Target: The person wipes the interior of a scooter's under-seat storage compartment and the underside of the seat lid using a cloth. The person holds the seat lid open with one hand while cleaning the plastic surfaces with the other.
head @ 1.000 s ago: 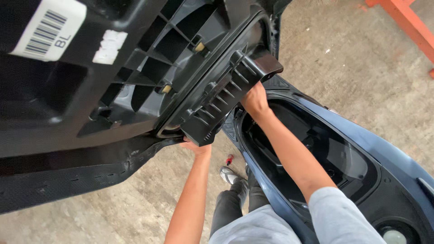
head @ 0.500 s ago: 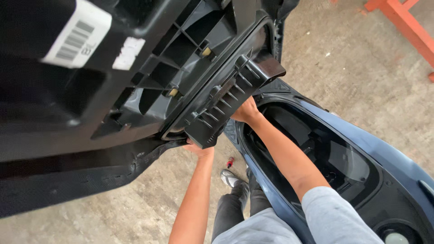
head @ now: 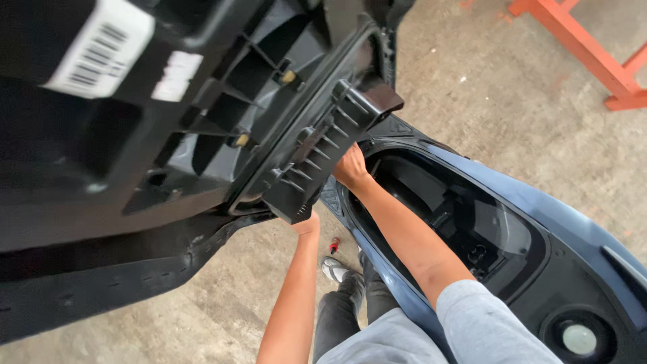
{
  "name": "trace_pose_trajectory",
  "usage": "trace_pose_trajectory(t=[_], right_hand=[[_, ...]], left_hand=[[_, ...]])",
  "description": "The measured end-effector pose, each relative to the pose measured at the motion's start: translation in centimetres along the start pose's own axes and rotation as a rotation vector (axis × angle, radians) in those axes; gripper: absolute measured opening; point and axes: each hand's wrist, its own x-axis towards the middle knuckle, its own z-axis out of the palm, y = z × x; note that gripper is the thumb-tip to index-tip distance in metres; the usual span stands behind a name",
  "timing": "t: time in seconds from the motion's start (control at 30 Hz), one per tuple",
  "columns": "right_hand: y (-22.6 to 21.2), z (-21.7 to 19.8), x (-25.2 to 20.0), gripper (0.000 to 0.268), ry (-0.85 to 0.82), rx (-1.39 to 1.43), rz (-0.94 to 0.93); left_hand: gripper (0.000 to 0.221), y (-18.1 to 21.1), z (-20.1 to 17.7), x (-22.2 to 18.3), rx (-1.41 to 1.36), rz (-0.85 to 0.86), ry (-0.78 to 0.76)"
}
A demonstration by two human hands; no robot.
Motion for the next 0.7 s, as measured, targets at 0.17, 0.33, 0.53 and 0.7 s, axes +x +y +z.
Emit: trace_pose_trajectory(t=[0.17,0.33,0.53,0.7], right_hand=[[3.1,-0.6,-0.4,0.044,0.030,-0.238,0.066],[3.8,2.7,-0.8,0.043,0.117,-0.264,0.035],[0.7,3.6,-1.2,0.033,-0.136,-0.113,0.114],[0.3,-0.2,-1.0,0.042,-0.197,0.265,0.090]], left_hand=[[0.037,-1.0,2.7,-2.2,-0.162,-0.160,0.061],[0.039,-0.8,2.8,-2.0,-0.142,-0.150,0.059],[0.040,-0.6,2.0,-2.1,-0.014,-0.144,-0.049],[0.037,-0.9,2.2,-1.9,0.082,-0.066,0.036]])
